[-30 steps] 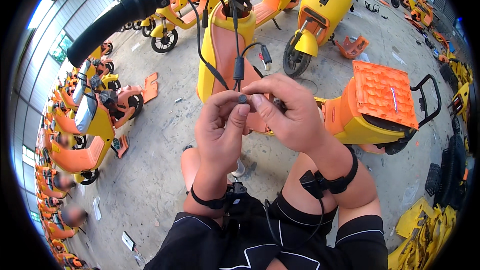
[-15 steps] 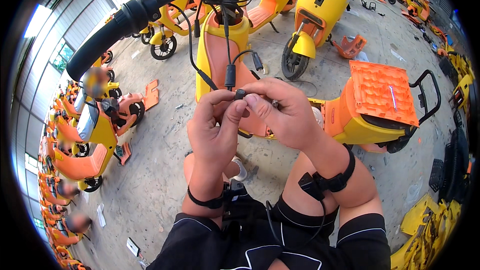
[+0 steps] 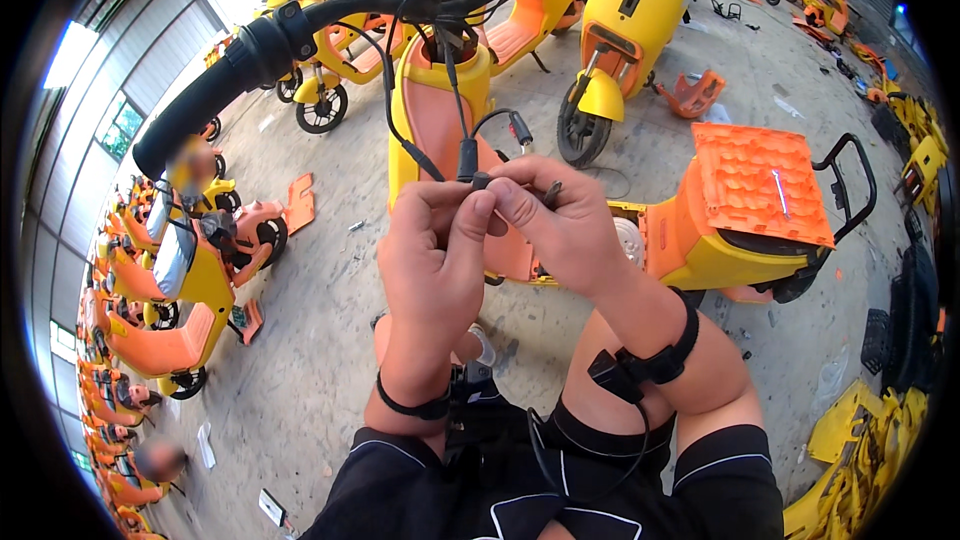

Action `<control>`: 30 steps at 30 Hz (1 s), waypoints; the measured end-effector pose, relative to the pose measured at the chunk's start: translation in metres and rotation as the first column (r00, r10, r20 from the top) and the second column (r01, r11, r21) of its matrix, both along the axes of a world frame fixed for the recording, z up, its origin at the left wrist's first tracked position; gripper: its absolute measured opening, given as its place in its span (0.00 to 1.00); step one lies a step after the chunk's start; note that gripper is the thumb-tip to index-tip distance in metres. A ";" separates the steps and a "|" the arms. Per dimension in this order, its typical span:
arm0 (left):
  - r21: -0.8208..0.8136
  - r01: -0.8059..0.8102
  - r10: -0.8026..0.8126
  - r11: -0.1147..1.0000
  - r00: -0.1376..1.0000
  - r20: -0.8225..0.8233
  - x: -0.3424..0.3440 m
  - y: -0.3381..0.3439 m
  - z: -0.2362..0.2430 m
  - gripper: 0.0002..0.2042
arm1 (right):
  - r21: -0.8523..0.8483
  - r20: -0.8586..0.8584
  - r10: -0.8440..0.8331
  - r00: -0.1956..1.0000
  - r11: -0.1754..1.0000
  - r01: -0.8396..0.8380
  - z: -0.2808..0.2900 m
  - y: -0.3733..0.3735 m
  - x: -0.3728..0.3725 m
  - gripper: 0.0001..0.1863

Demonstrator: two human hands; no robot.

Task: The person is sitting on the floor in a workshop, repairing the electrical wiring of a yellow electric scooter. They use a small metal tool to strip and adjust the ends of black wires, then use a screwdriver to tighten a connector.

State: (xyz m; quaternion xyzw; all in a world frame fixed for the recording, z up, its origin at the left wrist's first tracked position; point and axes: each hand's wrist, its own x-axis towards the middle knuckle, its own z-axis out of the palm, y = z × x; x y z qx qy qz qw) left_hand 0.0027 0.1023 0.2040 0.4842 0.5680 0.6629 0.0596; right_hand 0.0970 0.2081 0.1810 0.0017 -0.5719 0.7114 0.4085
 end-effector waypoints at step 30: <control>0.060 0.104 -0.099 0.993 0.992 -0.084 0.000 0.000 -0.027 0.09 | 0.346 0.041 -0.198 0.979 0.922 0.172 0.004 0.008 0.014 0.12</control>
